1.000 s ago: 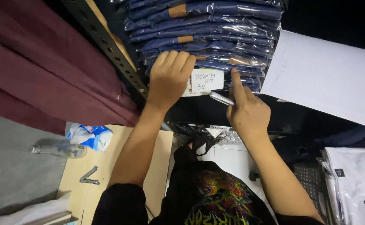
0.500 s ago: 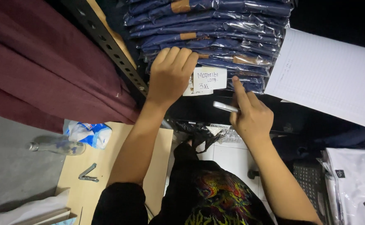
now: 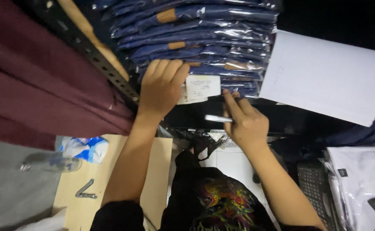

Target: The person is writing on a notepad to record the inventory of a stack of packaged blue garments on a shelf.

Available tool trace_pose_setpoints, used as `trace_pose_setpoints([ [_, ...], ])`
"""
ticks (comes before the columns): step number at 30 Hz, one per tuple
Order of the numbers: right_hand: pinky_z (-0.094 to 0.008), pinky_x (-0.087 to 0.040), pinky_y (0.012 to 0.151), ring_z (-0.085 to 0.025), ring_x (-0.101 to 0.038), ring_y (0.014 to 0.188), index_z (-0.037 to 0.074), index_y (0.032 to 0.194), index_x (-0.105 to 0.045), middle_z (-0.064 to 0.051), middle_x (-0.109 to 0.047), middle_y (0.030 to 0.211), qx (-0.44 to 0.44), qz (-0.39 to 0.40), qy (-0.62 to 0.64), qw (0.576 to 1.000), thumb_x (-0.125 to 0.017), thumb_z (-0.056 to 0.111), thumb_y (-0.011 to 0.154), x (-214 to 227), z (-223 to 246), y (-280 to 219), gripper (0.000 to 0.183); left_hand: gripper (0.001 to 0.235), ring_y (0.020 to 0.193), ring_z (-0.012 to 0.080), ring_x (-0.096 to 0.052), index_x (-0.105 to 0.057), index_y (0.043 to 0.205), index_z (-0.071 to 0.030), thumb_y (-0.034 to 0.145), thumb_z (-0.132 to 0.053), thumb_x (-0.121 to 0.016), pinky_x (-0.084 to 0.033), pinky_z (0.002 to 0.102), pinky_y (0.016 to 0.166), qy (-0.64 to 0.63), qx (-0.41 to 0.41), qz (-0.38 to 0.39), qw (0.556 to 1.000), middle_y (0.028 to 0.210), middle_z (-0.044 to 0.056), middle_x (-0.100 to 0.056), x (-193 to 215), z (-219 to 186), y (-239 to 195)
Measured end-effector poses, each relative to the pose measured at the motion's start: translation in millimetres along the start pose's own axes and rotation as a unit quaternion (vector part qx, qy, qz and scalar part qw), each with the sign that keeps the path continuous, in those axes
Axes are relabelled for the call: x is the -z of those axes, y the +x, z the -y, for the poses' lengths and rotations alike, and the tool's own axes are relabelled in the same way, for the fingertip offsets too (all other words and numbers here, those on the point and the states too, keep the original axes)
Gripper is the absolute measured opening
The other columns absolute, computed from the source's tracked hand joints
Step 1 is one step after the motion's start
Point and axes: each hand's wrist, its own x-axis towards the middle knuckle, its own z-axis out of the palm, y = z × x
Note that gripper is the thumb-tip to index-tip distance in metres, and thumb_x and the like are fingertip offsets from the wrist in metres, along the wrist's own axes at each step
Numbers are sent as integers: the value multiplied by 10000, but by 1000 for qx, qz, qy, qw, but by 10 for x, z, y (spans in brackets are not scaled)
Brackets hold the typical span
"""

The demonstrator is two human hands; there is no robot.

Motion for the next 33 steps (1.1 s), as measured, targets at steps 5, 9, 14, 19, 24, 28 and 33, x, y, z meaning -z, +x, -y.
trace_pose_setpoints([
  [5,-216,-459,461,-158,-590,501,221,1007,-667,-7,-641,835,-5,-11,-12,1000,-560,211,751,28,38,38,277,165,711,205,-494,-533,949,-81,911,-206,-432,-429,326,673,-13,-7,-21,1000,897,57,-471,-115,10,-139],
  [9,-205,-449,432,-142,-566,448,210,981,-675,-5,-643,810,-9,-15,-10,1000,-569,196,744,60,76,82,261,158,701,193,-481,-528,953,-82,896,-225,-491,-426,316,671,-2,-11,-3,1000,909,50,-458,-66,9,-117],
  [14,-216,-444,413,-153,-567,439,196,977,-680,-27,-650,815,-8,-12,-1,1000,-576,195,746,62,71,74,254,153,687,171,-488,-532,930,-92,905,-227,-464,-426,298,670,18,-7,-3,1000,881,30,-459,-90,8,-108],
  [19,-220,-442,408,-156,-564,435,195,983,-680,-29,-651,823,-6,-11,-1,1000,-579,190,747,73,77,65,258,141,703,158,-486,-534,924,-92,903,-220,-479,-431,290,680,32,3,-6,999,884,24,-451,-99,-17,-114],
  [24,-204,-437,415,-149,-573,454,197,972,-684,-26,-650,813,-2,-11,-12,1000,-572,197,750,67,84,57,249,147,682,154,-491,-525,918,-99,910,-228,-457,-434,289,673,28,7,-3,1000,866,19,-449,-85,-16,-97],
  [28,-216,-445,425,-162,-582,471,190,977,-683,-34,-651,825,0,-12,-8,1000,-574,196,753,55,85,52,249,136,669,163,-496,-532,909,-90,896,-220,-494,-439,292,670,20,8,0,1000,852,20,-459,-93,-14,-118],
  [33,-207,-439,428,-150,-571,470,207,989,-677,-11,-639,831,7,-19,-18,1000,-574,216,755,13,66,9,256,96,639,154,-496,-541,884,-108,891,-184,-483,-430,281,667,2,26,10,1000,772,-4,-456,-40,-40,-63],
])
